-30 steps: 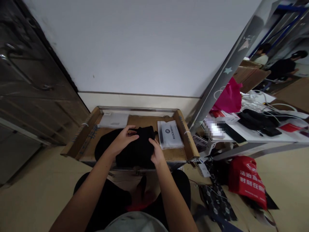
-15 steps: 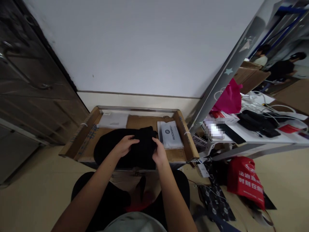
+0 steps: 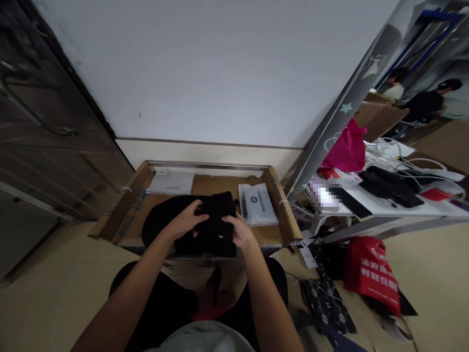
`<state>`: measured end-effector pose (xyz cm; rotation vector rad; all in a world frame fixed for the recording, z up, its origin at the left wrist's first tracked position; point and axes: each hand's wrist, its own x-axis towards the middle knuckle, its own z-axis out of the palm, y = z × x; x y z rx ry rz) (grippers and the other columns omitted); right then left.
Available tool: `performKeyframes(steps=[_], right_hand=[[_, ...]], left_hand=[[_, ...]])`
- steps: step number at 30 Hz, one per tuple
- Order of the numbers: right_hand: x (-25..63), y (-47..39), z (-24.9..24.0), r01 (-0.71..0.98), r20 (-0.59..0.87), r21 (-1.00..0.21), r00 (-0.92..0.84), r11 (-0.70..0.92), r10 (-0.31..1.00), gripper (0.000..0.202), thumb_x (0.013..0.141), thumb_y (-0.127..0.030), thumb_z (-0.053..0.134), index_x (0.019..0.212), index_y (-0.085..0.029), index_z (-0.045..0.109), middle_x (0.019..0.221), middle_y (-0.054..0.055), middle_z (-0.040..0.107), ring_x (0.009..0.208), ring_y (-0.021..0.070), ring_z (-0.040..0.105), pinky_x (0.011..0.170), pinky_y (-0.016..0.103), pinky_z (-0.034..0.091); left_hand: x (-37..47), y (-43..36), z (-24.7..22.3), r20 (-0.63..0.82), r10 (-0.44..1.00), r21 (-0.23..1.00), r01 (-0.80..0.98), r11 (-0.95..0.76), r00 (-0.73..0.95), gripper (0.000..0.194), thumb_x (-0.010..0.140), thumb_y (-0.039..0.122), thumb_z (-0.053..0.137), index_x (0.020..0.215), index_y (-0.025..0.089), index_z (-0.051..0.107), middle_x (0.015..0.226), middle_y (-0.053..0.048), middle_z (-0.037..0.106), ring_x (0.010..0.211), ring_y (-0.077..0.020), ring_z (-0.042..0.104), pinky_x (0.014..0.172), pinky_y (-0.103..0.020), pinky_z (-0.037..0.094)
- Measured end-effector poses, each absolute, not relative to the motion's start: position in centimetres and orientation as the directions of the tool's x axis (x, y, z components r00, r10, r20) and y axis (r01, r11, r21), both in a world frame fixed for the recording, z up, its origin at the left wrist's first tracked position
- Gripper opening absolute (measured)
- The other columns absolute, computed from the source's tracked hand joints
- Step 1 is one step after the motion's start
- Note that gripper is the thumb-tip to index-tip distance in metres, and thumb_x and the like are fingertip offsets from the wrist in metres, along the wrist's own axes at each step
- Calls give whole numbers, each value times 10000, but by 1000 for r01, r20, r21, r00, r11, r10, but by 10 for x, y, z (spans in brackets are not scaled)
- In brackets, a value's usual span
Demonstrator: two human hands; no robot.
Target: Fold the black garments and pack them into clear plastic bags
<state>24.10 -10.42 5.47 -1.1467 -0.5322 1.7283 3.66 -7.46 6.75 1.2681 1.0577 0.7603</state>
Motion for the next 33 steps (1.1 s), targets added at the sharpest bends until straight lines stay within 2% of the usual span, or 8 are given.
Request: performKeyframes(steps=[4,7,10,15,18,23,27,33], right_hand=[[237,-99,52,-535,-432,-729,-123,-427,893,362,642,-83,712,981,-192,651,809,18,760,666,196,716,564,297,624],[237,-95,47,-575,-489,-680,-109,-456,866,327,667,-92,666,979,-190,650,782,20,754,687,211,725,593,328,637],[240,-91,41,-602,-540,-640,-90,-478,837,257,715,-124,631,962,-192,641,748,18,741,670,206,718,573,337,642],[239,-87,37,-623,-566,-602,-107,-499,817,170,776,-147,604,941,-183,631,763,27,738,683,190,709,606,352,655],[234,-85,36,-620,-569,-591,-133,-516,811,161,786,-121,593,936,-169,627,771,36,734,738,201,719,661,372,658],[231,-86,39,-620,-572,-575,-161,-534,804,166,806,-110,572,953,-170,621,788,32,734,761,200,716,665,377,656],[232,-85,39,-619,-587,-556,-180,-555,789,164,814,-97,558,947,-173,615,780,26,731,728,185,708,637,351,652],[232,-84,36,-634,-572,-549,-190,-545,798,173,809,-99,570,957,-173,619,768,27,729,699,186,702,601,343,645]], left_hand=[[27,-71,65,-188,947,969,209,134,262,415,774,398,745,1077,216,528,854,5,584,539,-109,575,407,-208,445],[6,-50,65,-53,990,914,405,-5,130,247,818,332,680,1014,211,591,805,-9,617,642,-147,614,581,-265,521],[-34,-17,66,135,989,747,649,-143,63,89,826,194,587,903,206,631,897,-52,679,887,-204,644,866,-343,519],[-96,28,63,183,982,307,948,-90,34,252,795,150,576,1026,181,672,1109,-126,684,1115,-293,593,1008,-395,423],[-108,34,57,158,981,122,983,-134,114,277,831,179,557,1076,149,682,1133,-173,668,1136,-339,579,1002,-426,411],[-99,33,52,130,971,-53,979,-198,203,307,940,195,410,1090,125,668,1126,-196,654,1122,-320,597,957,-406,446],[-92,36,54,142,959,-122,965,-230,246,318,955,211,399,1144,132,642,1164,-195,641,1143,-320,597,900,-392,486],[-90,46,55,63,936,-176,927,-332,347,322,956,180,402,1188,128,620,1180,-204,638,1092,-304,631,857,-378,506]])
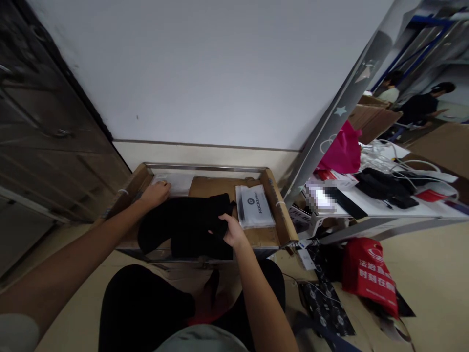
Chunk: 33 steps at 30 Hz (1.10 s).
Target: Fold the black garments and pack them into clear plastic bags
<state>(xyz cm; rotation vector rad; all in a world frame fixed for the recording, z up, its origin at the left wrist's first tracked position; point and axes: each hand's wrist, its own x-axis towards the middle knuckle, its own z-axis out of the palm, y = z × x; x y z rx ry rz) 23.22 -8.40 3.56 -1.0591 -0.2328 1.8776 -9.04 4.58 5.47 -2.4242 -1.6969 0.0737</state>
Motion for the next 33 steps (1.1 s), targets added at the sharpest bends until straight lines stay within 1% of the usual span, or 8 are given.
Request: performKeyframes(steps=[6,9,13,16,23,27,30,33], right_hand=[[233,-84,31,-634,-557,-550,-208,-544,804,204,803,-109,563,988,-172,623,789,32,736,689,188,704,592,347,646],[232,-84,32,-640,-540,-557,-204,-529,816,215,791,-104,568,987,-177,619,801,37,740,722,198,714,615,364,652],[230,-84,34,-637,-533,-568,-197,-520,823,218,768,-92,573,965,-179,609,791,38,735,742,207,718,633,378,655],[230,-85,35,-637,-513,-587,-185,-499,838,267,725,-81,588,971,-184,604,785,28,729,722,207,714,621,379,650],[224,-100,55,-603,-439,-683,-114,-413,891,373,606,-132,672,961,-220,599,737,-18,701,610,191,669,516,322,597],[217,-107,71,-549,-376,-766,-41,-335,926,385,556,-162,707,919,-231,597,739,-35,694,608,180,650,516,304,582],[216,-107,75,-488,-366,-816,24,-309,930,370,558,-173,683,913,-235,601,700,-50,672,612,173,637,525,292,577],[218,-108,73,-435,-376,-848,94,-302,922,372,567,-161,650,925,-247,598,645,-70,641,574,167,616,516,300,578]], left_hand=[[-86,55,56,11,905,-236,880,-411,426,322,970,154,376,1189,115,609,1150,-205,648,1060,-312,648,817,-380,508],[-83,57,57,-12,891,-238,865,-442,453,323,958,115,373,1173,122,613,1125,-197,660,1031,-298,662,816,-377,506],[-74,53,64,14,857,-199,841,-503,516,369,934,69,373,1214,147,600,1131,-192,657,1027,-295,665,822,-394,505],[-56,42,79,60,860,-176,854,-490,506,377,929,57,370,1216,158,593,1138,-183,646,1042,-292,659,830,-395,502],[4,2,113,148,856,-87,868,-488,496,330,924,92,393,1199,145,567,1064,-156,654,951,-278,670,792,-371,487],[28,-17,121,177,841,2,854,-519,511,318,916,83,390,1158,171,576,1039,-126,664,907,-264,669,746,-351,475],[38,-24,123,174,844,40,853,-521,507,318,876,46,406,1101,178,588,1007,-111,670,861,-254,667,708,-340,458],[43,-26,122,161,848,104,845,-524,506,222,865,90,479,1026,180,602,988,-107,671,854,-243,658,728,-335,455]])
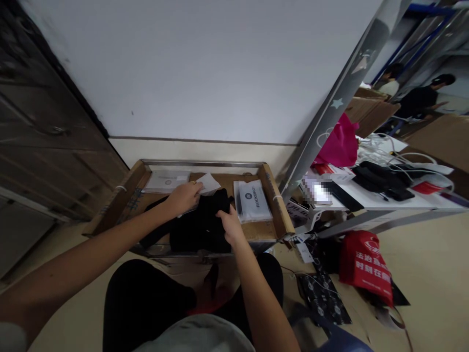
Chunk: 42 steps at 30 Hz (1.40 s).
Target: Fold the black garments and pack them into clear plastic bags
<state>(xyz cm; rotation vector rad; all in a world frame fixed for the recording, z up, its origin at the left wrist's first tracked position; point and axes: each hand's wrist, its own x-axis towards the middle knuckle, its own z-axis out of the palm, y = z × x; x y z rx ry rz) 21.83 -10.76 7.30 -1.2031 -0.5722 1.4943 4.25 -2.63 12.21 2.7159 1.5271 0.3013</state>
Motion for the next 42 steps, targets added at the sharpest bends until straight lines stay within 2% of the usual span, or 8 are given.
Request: performKeyframes(steps=[5,9,12,17,24,31,36,42], right_hand=[[219,-108,70,-518,-443,-794,136,-317,886,344,618,-143,667,943,-244,613,709,-38,698,628,190,665,579,343,613],[212,-108,67,-599,-399,-776,226,-195,889,287,658,-135,698,925,-229,649,794,0,747,755,208,712,722,343,616],[207,-109,62,-551,-298,-826,245,-121,923,285,657,-145,733,925,-226,682,840,-1,763,802,201,714,781,320,583],[203,-110,58,-381,-233,-914,217,-137,948,234,652,-163,762,882,-180,718,795,10,756,743,186,683,707,276,530],[189,-99,65,-684,-287,-727,220,-62,932,270,678,-125,723,923,-224,665,836,-7,761,787,188,714,811,337,582],[166,-86,71,-735,-263,-660,28,-158,964,355,677,-59,631,975,-251,625,875,-17,753,893,196,722,868,352,599],[159,-71,66,-794,-290,-604,137,-70,947,397,693,-60,606,1030,-269,581,872,-44,726,861,139,704,893,290,572],[150,-69,72,-729,-158,-682,223,57,962,479,678,-41,582,1078,-304,579,926,-66,709,895,112,684,917,268,549]], left_hand=[[46,-28,118,167,843,291,791,-537,511,166,795,112,554,926,195,611,885,-63,661,820,-212,622,736,-318,444],[49,-31,114,197,843,460,712,-530,500,149,741,102,566,843,200,612,746,-21,622,721,-180,579,663,-295,410],[52,-33,111,226,850,574,640,-511,476,129,726,109,569,808,199,610,686,11,588,655,-153,537,615,-278,379],[57,-39,105,238,853,679,549,-488,464,102,744,139,583,818,191,630,668,32,581,624,-130,527,603,-265,366],[59,-42,106,186,884,799,458,-390,428,91,800,240,648,847,173,685,764,-7,669,723,-152,591,673,-271,429],[60,-44,114,181,906,798,481,-363,383,38,786,194,673,813,181,697,757,-4,680,732,-157,603,688,-282,449],[54,-46,117,198,905,791,485,-374,376,45,797,212,679,820,187,708,793,-21,705,757,-166,626,710,-295,469],[53,-49,122,210,907,778,499,-382,366,40,797,186,659,822,186,691,766,-12,686,728,-153,608,675,-277,449]])
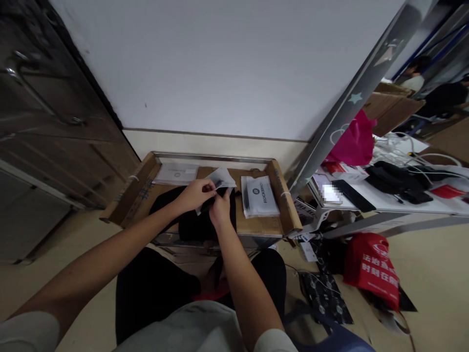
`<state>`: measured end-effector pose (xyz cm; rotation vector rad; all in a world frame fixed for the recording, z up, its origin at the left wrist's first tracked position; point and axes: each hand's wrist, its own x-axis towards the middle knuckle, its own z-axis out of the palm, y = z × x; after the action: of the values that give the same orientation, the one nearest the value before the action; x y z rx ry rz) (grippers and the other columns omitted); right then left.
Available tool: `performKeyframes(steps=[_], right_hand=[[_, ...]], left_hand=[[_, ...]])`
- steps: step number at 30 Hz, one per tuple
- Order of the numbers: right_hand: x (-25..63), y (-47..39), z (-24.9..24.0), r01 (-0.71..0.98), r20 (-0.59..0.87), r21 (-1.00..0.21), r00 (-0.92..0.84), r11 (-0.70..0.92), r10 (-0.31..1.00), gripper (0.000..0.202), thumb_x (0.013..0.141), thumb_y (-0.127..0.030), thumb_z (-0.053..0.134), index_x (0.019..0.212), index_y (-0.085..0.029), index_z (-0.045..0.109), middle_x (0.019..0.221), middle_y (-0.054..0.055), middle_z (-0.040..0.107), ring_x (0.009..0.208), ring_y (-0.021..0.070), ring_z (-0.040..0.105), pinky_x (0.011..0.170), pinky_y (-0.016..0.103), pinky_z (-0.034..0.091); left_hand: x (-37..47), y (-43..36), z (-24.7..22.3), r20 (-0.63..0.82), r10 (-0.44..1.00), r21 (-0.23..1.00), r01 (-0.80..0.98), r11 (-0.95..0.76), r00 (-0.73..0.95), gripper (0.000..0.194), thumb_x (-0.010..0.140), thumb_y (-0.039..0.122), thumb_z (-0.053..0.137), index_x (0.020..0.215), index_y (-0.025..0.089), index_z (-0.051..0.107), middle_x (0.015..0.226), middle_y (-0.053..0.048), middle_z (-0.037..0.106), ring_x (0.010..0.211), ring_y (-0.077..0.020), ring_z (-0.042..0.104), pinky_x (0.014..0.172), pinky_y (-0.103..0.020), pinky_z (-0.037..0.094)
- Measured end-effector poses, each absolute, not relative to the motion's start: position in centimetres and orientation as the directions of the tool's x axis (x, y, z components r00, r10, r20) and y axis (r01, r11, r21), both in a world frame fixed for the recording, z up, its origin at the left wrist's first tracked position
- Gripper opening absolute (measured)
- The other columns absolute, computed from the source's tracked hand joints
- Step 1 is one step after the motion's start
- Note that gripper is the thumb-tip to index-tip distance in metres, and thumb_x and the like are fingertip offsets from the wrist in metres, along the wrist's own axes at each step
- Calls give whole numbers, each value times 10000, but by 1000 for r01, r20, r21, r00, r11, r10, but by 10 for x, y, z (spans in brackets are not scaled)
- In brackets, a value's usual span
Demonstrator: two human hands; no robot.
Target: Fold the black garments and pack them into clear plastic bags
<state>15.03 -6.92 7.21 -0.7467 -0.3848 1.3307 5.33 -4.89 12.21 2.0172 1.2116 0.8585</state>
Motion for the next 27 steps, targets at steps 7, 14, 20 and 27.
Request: performKeyframes(steps=[7,14,20,27], right_hand=[[160,-67,85,-786,-216,-611,282,96,935,450,743,-64,579,1108,-327,565,1072,-52,714,966,125,682,943,309,548],[158,-64,85,-628,-80,-778,151,34,985,318,718,-122,640,998,-266,593,881,-42,707,942,151,679,875,288,563],[195,-98,109,-239,-5,-970,-195,-52,981,338,764,-207,681,1102,-212,676,1054,35,739,1136,227,647,986,385,540],[236,-110,122,450,533,-737,-74,505,843,878,707,12,500,1520,-310,425,1691,9,174,1582,267,22,1270,567,83]], left_hand=[[52,-50,138,247,913,742,543,-393,324,48,827,188,630,803,180,671,745,-15,679,698,-151,598,647,-267,430],[60,-61,144,281,879,658,590,-469,385,90,843,158,601,783,196,658,749,-16,675,724,-165,592,677,-288,417],[36,-38,153,274,927,695,613,-375,256,105,835,221,609,765,184,678,721,-5,670,683,-154,575,649,-278,401],[29,-26,171,242,894,742,522,-421,378,136,821,280,667,777,166,725,706,-1,685,668,-135,576,651,-257,410]])
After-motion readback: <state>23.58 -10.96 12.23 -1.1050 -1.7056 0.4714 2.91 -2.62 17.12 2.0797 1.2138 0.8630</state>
